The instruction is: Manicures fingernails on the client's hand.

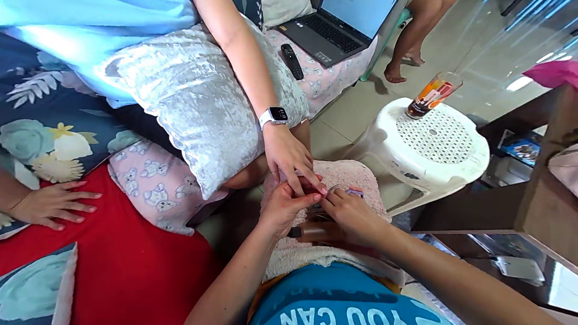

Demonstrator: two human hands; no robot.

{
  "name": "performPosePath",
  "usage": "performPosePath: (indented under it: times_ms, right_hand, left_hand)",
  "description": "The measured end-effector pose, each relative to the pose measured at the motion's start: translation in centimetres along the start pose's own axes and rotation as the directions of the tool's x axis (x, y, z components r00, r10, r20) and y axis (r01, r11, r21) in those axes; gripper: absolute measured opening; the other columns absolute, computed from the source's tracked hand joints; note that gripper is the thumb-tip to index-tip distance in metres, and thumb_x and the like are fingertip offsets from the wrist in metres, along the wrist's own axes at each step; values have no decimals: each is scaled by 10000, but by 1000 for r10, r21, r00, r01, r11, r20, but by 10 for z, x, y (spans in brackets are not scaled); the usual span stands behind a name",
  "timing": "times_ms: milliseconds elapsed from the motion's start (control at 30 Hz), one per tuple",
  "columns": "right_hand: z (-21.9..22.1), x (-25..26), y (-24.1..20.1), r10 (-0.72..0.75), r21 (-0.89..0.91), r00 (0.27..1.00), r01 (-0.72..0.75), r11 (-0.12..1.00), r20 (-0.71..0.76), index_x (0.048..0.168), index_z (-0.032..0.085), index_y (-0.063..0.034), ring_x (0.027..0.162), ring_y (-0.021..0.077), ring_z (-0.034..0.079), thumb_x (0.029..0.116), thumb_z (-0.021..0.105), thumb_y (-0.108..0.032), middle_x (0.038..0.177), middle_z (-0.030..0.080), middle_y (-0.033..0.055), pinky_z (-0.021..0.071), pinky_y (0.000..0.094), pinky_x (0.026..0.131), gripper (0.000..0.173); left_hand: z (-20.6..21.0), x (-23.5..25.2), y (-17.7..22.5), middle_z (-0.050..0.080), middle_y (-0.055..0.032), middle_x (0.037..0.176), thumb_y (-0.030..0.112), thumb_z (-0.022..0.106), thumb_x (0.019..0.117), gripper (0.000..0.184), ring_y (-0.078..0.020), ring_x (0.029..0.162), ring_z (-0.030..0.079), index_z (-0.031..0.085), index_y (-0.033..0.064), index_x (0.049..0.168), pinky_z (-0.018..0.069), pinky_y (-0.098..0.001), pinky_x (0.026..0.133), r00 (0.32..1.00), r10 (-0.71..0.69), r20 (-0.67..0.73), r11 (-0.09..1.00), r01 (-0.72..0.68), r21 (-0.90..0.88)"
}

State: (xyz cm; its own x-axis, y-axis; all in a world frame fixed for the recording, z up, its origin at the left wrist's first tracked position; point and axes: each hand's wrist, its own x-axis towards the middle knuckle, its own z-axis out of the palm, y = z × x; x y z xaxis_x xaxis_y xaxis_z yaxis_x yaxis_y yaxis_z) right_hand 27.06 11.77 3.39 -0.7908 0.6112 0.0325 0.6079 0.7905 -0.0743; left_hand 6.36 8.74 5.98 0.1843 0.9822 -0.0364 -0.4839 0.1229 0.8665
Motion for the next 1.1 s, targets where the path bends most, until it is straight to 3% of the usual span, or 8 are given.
performPosePath:
  times_ms: [133,200,300,467,567,700,867,1100]
  right_hand:
    - [-9,-2,7,-5,79,1000,3,997,26,1194,659,-2,1034,405,669,871,615,109,1084,674,205,592,505,742,344]
    - [-10,-6,15,-42,140,995,55,989,-95,1166,692,-24,1009,370,685,874,598,101,1057,695,173,599,481,763,332]
    - [-13,-11,25,-52,267,960,129,955,-277,1144,731,-70,965,287,697,970,553,-24,1022,718,115,596,410,827,253]
    - [-28,-22,19,75,551,893,206,809,-444,1027,750,-39,920,128,637,1065,555,-236,929,684,70,528,245,850,280]
    - [-38,-24,4,187,671,891,159,724,-413,968,724,-31,858,55,607,1075,518,-257,916,649,50,513,180,755,325]
    - [-41,-21,-15,360,812,865,87,578,-349,995,725,-20,618,-12,602,1049,572,-219,796,680,-4,521,145,544,257]
    - [-40,-18,-24,459,864,842,17,503,-283,1154,739,-17,574,-25,605,1047,573,-185,757,701,-40,528,142,520,259]
    - [-38,-16,-21,466,885,850,1,466,-247,1159,740,-17,639,-7,673,1057,546,-172,831,755,-28,558,154,541,268]
  left_hand:
    - [0,0,0,738,-150,1046,-88,694,884,288,-205,989,714,667,-63,1171,574,-348,942,1000,-4,-5,1000,4,-27]
    - [1,0,0,740,-141,1032,-87,691,885,278,-197,976,717,670,-58,1161,579,-344,931,1000,-9,-20,999,8,-35]
    - [2,1,-2,742,-131,1019,-82,690,887,258,-189,961,717,676,-46,1142,581,-340,913,1000,-6,-31,999,5,-38]
    - [4,3,-4,745,-133,1009,-84,687,893,247,-193,947,727,666,-44,1135,588,-344,916,999,-26,-44,996,22,-85]
    - [5,4,-5,745,-136,1010,-81,697,887,261,-189,937,728,668,-44,1144,591,-334,904,998,-35,-59,995,30,-96]
    - [5,5,-8,743,-136,1009,-88,699,881,250,-188,930,726,672,-48,1127,592,-333,898,997,-24,-68,994,17,-105]
    - [7,6,-11,737,-125,1000,-95,705,871,250,-182,935,720,654,-43,1110,589,-341,904,994,-12,-108,996,3,-91]
    - [7,9,-14,734,-126,1006,-95,716,864,256,-179,938,716,654,-40,1106,589,-335,897,992,-3,-126,997,-6,-72]
